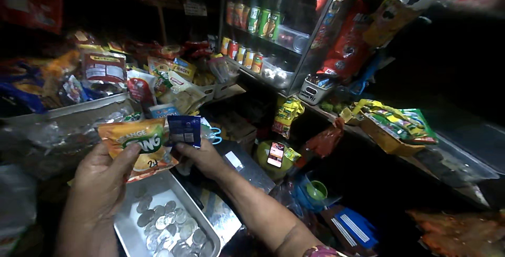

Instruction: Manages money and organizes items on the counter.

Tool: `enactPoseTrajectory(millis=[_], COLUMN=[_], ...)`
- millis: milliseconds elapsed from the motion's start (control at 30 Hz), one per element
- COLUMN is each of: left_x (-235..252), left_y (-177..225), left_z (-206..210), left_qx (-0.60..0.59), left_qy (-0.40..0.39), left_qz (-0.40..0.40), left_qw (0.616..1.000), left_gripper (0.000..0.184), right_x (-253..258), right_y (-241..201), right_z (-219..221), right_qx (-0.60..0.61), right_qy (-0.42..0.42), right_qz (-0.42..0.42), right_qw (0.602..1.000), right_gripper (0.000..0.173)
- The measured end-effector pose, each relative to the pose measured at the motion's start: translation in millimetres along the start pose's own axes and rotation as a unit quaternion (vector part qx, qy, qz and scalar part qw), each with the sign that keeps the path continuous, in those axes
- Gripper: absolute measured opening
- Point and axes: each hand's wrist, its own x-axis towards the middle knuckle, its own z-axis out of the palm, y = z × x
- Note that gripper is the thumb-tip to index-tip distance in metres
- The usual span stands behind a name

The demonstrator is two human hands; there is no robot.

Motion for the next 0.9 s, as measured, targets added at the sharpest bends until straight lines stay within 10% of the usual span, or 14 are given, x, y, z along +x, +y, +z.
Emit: enactPoseTrajectory(millis=[300, 900], left_x=[-7, -6], left_y=[6, 9], left_z=[5, 6], left_qx=[0.039, 0.092], left_qy=[-0.039, -0.020], left_qz=[-0.050, -0.057], left_qw=[0.997, 0.994], left_gripper=[0.020, 0.013], right_x=[-9, -9], right_y=[-14, 2], right_z=[1, 5], right_qx=[-0.167, -0.076], right_qy=[-0.077, -0.011], right_qz=[-0.019, -0.154], right_qw=[0.983, 0.985], right_gripper=[0.019, 0.025])
